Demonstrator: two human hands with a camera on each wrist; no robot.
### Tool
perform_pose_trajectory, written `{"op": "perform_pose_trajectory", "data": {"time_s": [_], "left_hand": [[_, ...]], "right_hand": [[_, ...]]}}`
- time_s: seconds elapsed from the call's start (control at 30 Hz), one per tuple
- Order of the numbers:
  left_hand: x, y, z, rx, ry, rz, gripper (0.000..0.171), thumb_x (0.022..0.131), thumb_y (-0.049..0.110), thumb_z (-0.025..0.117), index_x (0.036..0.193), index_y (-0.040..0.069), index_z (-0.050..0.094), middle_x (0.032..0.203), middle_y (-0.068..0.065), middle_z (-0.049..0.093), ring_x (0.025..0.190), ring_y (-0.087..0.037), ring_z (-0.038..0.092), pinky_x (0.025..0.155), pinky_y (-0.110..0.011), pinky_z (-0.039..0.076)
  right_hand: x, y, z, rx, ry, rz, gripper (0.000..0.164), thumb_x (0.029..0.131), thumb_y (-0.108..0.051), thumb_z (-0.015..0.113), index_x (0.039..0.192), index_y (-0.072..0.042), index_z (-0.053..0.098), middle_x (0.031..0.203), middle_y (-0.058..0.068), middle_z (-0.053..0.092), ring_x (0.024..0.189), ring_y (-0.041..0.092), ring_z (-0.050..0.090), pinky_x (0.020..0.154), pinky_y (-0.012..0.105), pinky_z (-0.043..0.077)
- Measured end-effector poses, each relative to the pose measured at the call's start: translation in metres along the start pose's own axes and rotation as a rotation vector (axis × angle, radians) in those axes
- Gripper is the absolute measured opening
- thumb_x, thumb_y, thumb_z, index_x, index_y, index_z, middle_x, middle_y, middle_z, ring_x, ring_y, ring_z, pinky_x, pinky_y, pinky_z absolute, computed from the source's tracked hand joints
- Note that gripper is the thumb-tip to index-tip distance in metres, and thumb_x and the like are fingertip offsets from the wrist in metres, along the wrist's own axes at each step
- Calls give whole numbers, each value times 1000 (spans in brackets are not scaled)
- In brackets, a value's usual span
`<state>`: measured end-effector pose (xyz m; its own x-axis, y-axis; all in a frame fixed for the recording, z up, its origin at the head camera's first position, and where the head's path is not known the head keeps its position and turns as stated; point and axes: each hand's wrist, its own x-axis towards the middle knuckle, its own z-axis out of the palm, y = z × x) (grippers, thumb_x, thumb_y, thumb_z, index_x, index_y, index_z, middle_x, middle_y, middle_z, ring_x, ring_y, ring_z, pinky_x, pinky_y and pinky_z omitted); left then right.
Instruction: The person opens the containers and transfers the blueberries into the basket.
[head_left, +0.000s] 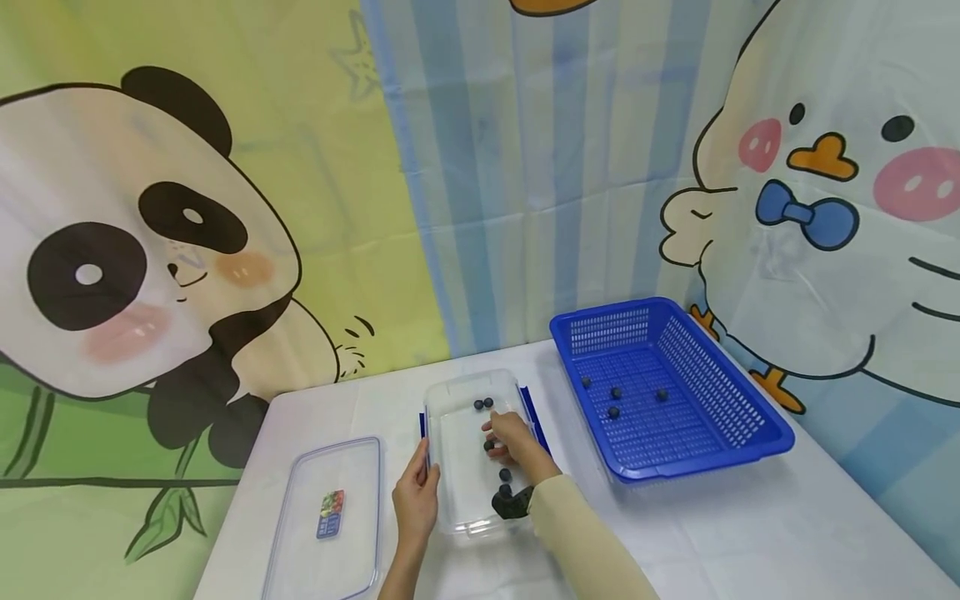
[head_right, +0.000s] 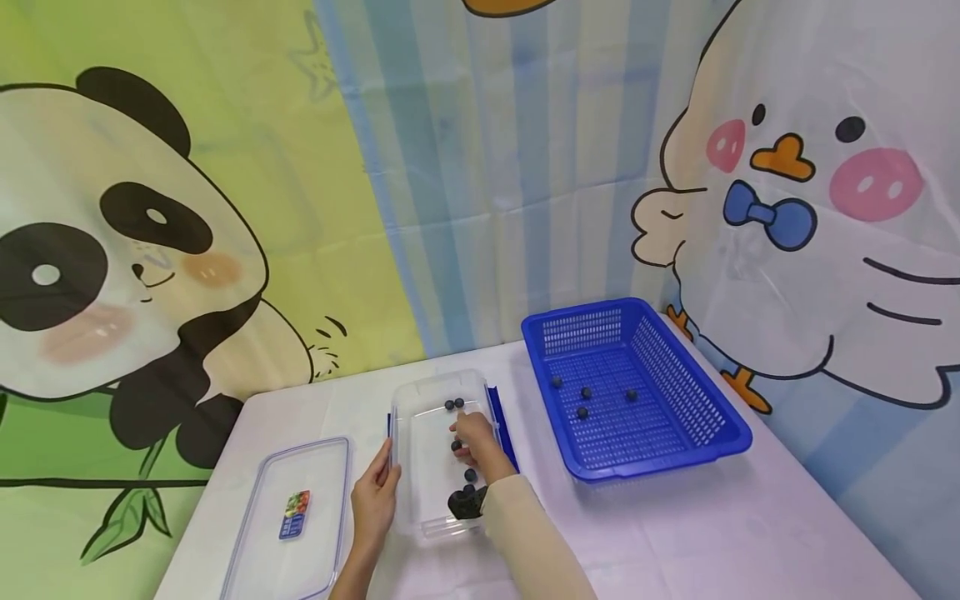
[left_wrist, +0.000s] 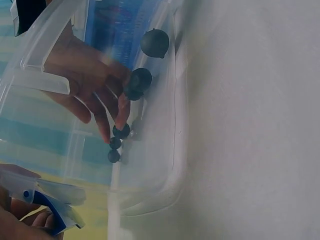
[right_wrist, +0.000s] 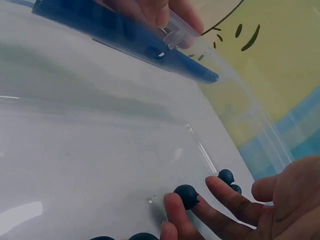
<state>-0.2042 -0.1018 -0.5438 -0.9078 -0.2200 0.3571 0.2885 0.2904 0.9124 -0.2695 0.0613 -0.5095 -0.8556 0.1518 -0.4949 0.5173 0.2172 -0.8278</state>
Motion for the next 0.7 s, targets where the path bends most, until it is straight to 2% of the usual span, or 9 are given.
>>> {"op": "perform_pose_trajectory", "data": {"time_s": [0.03, 0.13, 0.23, 0.27, 0.37, 0.43, 0.7], "left_hand": [[0, 0, 0, -3, 1, 6, 42, 83, -11, 58, 124, -6, 54, 127, -23, 51, 115, -32, 49, 91, -29, 45], [-3, 18, -3, -10, 2, 13, 40, 82, -13, 57, 122, -9, 53, 125, -26, 50, 114, -35, 49, 90, -31, 45], [-5, 33, -4, 1, -1, 26, 40, 82, -14, 56, 121, -12, 52, 124, -29, 50, 113, -37, 48, 90, -31, 45], [-6, 39, -5, 2, -5, 27, 39, 82, -14, 55, 121, -13, 52, 124, -30, 49, 113, -39, 48, 90, -35, 44], [-5, 40, -5, 3, -8, 31, 39, 82, -14, 55, 121, -13, 52, 125, -30, 49, 114, -39, 48, 90, -37, 44], [-4, 41, -5, 5, -9, 33, 40, 82, -14, 55, 122, -13, 51, 125, -30, 49, 114, -39, 48, 91, -38, 44], [-6, 40, -5, 13, -11, 30, 40, 82, -15, 55, 121, -13, 52, 124, -30, 50, 113, -39, 49, 90, -40, 44]], "right_hand": [[1, 1, 0, 23, -14, 8, 44, 100, -32, 33, 108, -2, 64, 102, 14, 63, 82, 28, 65, 64, 35, 56], [7, 3, 0, 83, -50, 43, 41, 99, -30, 34, 106, -3, 64, 100, 12, 63, 77, 26, 65, 60, 34, 56], [10, 3, 2, 92, -31, 46, 29, 96, -23, 44, 102, -2, 64, 93, 12, 64, 71, 24, 65, 56, 31, 57], [11, 3, 3, 92, -19, 44, 24, 94, -18, 49, 101, -2, 65, 92, 12, 64, 70, 23, 65, 56, 31, 57], [13, 2, 6, 50, 22, 17, 12, 85, -7, 61, 94, -1, 66, 83, 12, 64, 62, 20, 62, 52, 28, 57], [14, 2, 8, 12, 35, -8, 9, 81, -4, 66, 90, -1, 66, 79, 13, 65, 58, 18, 60, 50, 26, 56], [21, 14, 11, -139, 39, -122, 14, 71, -8, 79, 83, -4, 72, 65, 6, 62, 44, 11, 48, 39, 20, 46]]}}
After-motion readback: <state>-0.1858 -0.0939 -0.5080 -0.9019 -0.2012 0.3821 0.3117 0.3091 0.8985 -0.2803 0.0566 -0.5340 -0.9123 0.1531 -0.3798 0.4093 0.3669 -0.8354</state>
